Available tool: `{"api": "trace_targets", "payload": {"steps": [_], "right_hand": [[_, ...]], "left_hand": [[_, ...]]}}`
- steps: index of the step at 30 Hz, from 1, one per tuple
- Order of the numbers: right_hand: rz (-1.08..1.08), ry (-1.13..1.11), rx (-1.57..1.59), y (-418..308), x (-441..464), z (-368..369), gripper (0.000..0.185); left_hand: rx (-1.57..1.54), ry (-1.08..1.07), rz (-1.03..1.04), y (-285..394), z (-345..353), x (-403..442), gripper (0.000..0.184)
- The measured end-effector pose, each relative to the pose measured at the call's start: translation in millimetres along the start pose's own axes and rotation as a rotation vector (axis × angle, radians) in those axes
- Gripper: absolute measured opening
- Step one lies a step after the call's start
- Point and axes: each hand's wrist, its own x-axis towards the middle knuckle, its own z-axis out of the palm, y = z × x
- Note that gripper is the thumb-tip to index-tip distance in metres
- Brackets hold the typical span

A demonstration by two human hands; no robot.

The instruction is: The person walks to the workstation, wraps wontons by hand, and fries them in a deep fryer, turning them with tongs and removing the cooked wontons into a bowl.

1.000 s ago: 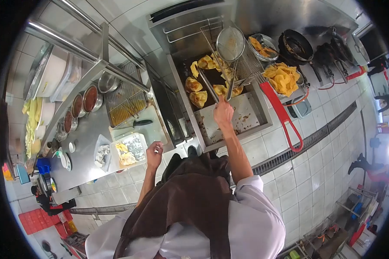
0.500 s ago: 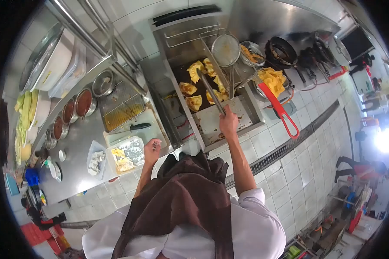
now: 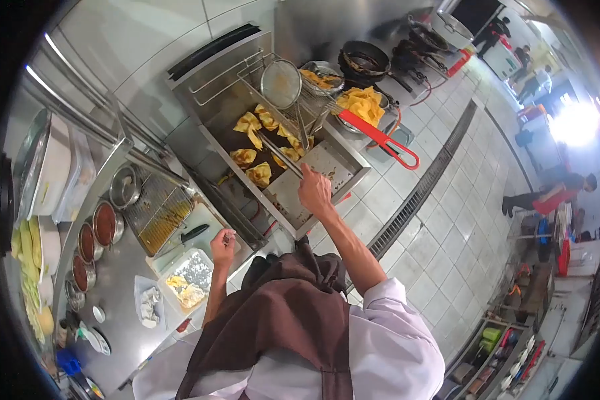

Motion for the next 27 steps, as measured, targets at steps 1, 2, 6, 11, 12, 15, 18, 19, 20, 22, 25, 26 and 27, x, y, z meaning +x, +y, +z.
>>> {"api": "trace_targets", "payload": {"steps": [1,2,6,11,12,15,18,19,20,22,25,26,27], "right_hand": [[-0.045,0.029,0.007,-5.1,0.4,-5.9,0.029],[-0.090,0.056,0.013,-9.7,1.3,-10.9,0.028],[-0.135,-0.052,-0.123,-22.7,27.7,-31.8,0.025],[-0.279,-0.016,-0.065,-65.7,78.2,-143.8,0.020],[-0.317,0.016,-0.049,-64.4,91.0,-160.7,0.019],[-0.433,0.027,0.063,-63.8,126.5,-210.3,0.020],[-0.460,0.014,0.053,-39.1,182.1,-250.5,0.022],[-0.472,0.012,0.058,-24.0,203.7,-258.5,0.022],[-0.460,0.080,-0.058,-6.6,226.6,-264.5,0.021],[-0.458,0.143,-0.172,30.3,272.4,-267.1,0.021],[-0.297,0.163,-0.460,92.7,334.5,-240.6,0.021],[-0.280,0.121,-0.553,112.9,353.0,-227.5,0.021],[-0.262,0.077,-0.646,132.7,370.1,-212.9,0.022]], "left_hand": [[0.005,-0.018,0.009,-3.1,0.7,4.4,0.015],[-0.011,-0.028,-0.004,-8.2,2.7,7.9,0.015],[-0.047,-0.044,-0.016,-14.7,6.8,18.3,0.011],[0.001,0.047,-0.036,-5.3,2.8,26.4,0.013],[0.028,0.093,-0.016,-5.2,2.2,26.4,0.015],[0.086,0.143,-0.070,-7.1,7.4,20.9,0.015],[0.153,0.198,-0.092,-7.0,15.4,14.0,0.014],[0.158,0.226,-0.128,1.3,18.7,12.2,0.014],[0.160,0.255,-0.166,9.3,24.3,9.2,0.013],[0.256,0.279,-0.259,18.8,35.2,-1.3,0.013],[0.328,0.290,-0.358,26.6,57.2,-25.9,0.013],[0.322,0.300,-0.393,13.8,63.2,-39.4,0.012],[0.317,0.310,-0.430,8.4,69.7,-51.9,0.012]]}}
